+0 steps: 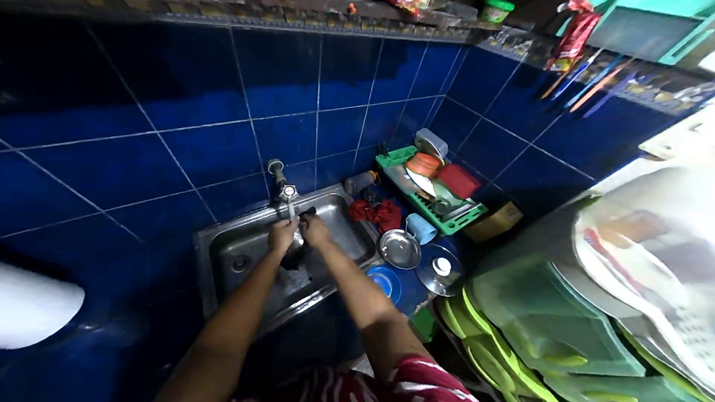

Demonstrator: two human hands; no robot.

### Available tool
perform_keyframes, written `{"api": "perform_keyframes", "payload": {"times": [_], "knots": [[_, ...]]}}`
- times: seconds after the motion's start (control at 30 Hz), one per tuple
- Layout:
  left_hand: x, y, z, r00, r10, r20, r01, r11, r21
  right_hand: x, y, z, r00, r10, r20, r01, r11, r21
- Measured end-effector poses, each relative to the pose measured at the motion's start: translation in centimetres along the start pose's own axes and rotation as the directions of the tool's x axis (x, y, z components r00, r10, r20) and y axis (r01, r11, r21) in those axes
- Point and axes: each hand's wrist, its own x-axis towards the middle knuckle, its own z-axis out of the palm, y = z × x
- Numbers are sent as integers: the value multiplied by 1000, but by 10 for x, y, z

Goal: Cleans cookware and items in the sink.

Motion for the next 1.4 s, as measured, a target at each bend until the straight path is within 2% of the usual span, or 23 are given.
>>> {"api": "perform_keyframes", "payload": {"times": [0.07, 0.13, 0.17, 0.27, 0.3, 0.43, 0.5, 0.6, 0.63, 0.73, 0.87, 0.93, 1.0, 1.1, 1.17, 1.27, 1.4], "knots": [[-5, 5, 2, 1000, -9, 2, 8, 992, 127, -26, -1, 36, 991, -9, -134, 5, 999, -32], [-15, 5, 0, 1000, 17, 2, -17, 984, 178, -40, 4, 48, 986, -39, -162, 37, 999, -17], [-21, 3, -2, 999, 33, -9, -31, 982, 188, -40, 11, 47, 988, -7, -157, 13, 999, 36], [-36, 0, -11, 998, 36, -44, -27, 981, 193, -34, 27, 28, 972, 233, -43, -208, 927, 313], [-40, -1, -14, 997, 34, -64, -22, 982, 188, -36, 24, 26, 972, 230, -35, -209, 927, 312], [-46, -8, -24, 992, 45, -117, -16, 971, 238, -66, -6, 42, 995, 0, -104, 12, 994, 109], [-50, -13, -33, 987, 52, -154, -14, 972, 236, -63, -3, 44, 995, 43, -89, -23, 978, 208], [-57, -26, -40, 972, 77, -224, -47, 989, 138, -44, 6, 30, 957, 285, 58, -283, 865, 414], [-59, -29, -42, 967, 82, -241, -54, 991, 121, -44, 2, 29, 954, 292, 64, -292, 868, 400], [-63, -27, -53, 967, 91, -236, -64, 991, 121, -59, -17, 33, 984, 174, -36, -151, 924, 350], [-73, -28, -66, 975, 131, -177, -111, 987, 115, -56, -3, 26, 986, 162, 34, -153, 815, 560], [-71, -33, -62, 971, 172, -167, -155, 982, 110, -59, -3, 20, 994, 109, -3, -91, 851, 517], [-65, -38, -60, 952, 259, -164, -237, 961, 143, -61, -5, 19, 993, 118, 5, -107, 885, 454], [-63, -36, -56, 948, 297, -115, -277, 948, 158, -50, 19, 34, 999, 42, -15, -36, 951, 307], [-59, -39, -54, 946, 305, -110, -288, 946, 145, -42, 30, 34, 1000, 17, 24, -22, 969, 246], [-57, -33, -45, 952, 266, -151, -247, 959, 137, -48, 24, 26, 999, 36, 39, -44, 972, 232], [-54, -27, -41, 956, 252, -147, -218, 952, 214, -68, 6, 25, 992, 126, -25, -108, 923, 369]]}}
